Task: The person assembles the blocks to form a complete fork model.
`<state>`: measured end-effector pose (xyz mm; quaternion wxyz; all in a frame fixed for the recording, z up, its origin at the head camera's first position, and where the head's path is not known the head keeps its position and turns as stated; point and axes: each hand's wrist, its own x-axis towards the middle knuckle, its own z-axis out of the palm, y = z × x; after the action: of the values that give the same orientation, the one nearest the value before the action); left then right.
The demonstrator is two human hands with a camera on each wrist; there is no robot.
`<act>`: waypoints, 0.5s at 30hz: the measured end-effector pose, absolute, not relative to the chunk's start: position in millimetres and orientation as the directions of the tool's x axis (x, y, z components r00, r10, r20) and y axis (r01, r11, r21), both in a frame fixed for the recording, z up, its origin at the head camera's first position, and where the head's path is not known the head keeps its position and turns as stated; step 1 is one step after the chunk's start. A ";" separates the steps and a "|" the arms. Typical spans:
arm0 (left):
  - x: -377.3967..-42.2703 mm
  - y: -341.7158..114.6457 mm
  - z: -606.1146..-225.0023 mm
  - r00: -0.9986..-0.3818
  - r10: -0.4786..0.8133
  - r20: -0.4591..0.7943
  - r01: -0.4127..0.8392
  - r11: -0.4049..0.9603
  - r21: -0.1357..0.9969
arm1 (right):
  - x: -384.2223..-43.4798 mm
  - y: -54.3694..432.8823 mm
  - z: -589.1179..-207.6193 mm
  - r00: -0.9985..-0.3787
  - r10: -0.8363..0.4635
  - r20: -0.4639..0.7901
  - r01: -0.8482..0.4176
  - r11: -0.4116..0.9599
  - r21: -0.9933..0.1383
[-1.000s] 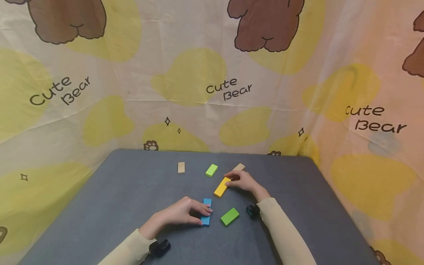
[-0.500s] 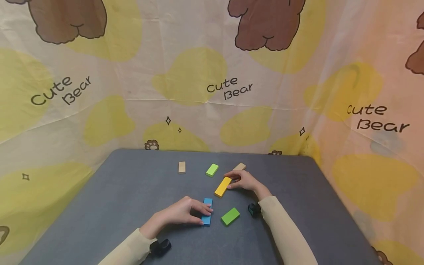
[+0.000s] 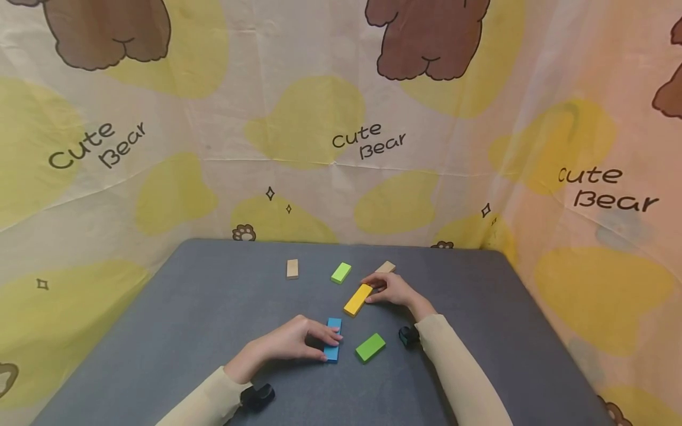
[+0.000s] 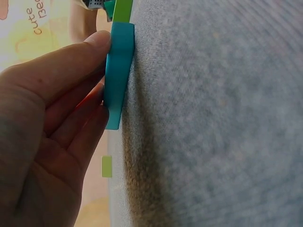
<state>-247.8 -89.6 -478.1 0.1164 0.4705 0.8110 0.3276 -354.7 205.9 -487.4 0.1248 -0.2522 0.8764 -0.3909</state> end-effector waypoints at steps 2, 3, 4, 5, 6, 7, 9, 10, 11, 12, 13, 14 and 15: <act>-247.7 -89.8 -477.9 -0.532 0.838 0.118 0.685 0.344 0.642 | -354.6 205.0 -486.5 -0.849 -0.528 -0.024 -0.335 0.572 -0.749; -247.7 -90.0 -477.8 -0.532 0.838 0.119 0.686 0.344 0.641 | -354.6 205.0 -486.2 -0.849 -0.529 -0.018 -0.338 0.569 -0.749; -247.6 -90.2 -477.6 -0.534 0.838 0.117 0.683 0.345 0.644 | -354.7 204.9 -486.0 -0.847 -0.531 -0.012 -0.344 0.566 -0.749; -247.6 -90.4 -477.4 -0.534 0.838 0.115 0.681 0.345 0.646 | -354.8 204.7 -485.8 -0.848 -0.530 -0.012 -0.342 0.565 -0.751; -247.5 -90.4 -477.5 -0.533 0.838 0.116 0.682 0.344 0.645 | -354.9 204.6 -485.8 -0.849 -0.529 -0.010 -0.342 0.564 -0.751; -247.5 -90.5 -477.4 -0.533 0.838 0.116 0.681 0.344 0.647 | -354.9 204.5 -485.8 -0.849 -0.528 -0.009 -0.342 0.563 -0.752; -247.6 -90.7 -477.5 -0.534 0.838 0.114 0.678 0.344 0.650 | -355.0 204.2 -486.3 -0.847 -0.532 -0.005 -0.346 0.558 -0.754; -247.7 -90.8 -477.6 -0.534 0.837 0.114 0.678 0.344 0.650 | -355.1 204.0 -486.6 -0.848 -0.530 -0.009 -0.341 0.558 -0.756; -247.8 -90.8 -477.8 -0.533 0.838 0.116 0.680 0.343 0.648 | -355.2 203.9 -486.7 -0.849 -0.529 -0.012 -0.337 0.557 -0.759; -247.9 -90.8 -478.1 -0.534 0.837 0.116 0.680 0.344 0.648 | -355.4 204.0 -486.9 -0.846 -0.533 -0.007 -0.342 0.554 -0.759; -248.0 -90.9 -478.4 -0.535 0.837 0.115 0.678 0.344 0.650 | -355.5 204.0 -487.2 -0.844 -0.536 -0.003 -0.347 0.550 -0.759; -248.1 -90.9 -478.7 -0.535 0.837 0.115 0.679 0.345 0.649 | -355.7 204.1 -487.5 -0.842 -0.539 0.002 -0.352 0.548 -0.759; -248.2 -91.0 -478.9 -0.535 0.837 0.116 0.680 0.344 0.648 | -355.9 204.0 -487.9 -0.842 -0.540 0.004 -0.355 0.547 -0.758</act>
<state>-248.2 -91.0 -478.9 0.1191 0.4674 0.8112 0.3306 -355.9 204.0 -487.9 0.1154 -0.2564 0.8720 -0.4006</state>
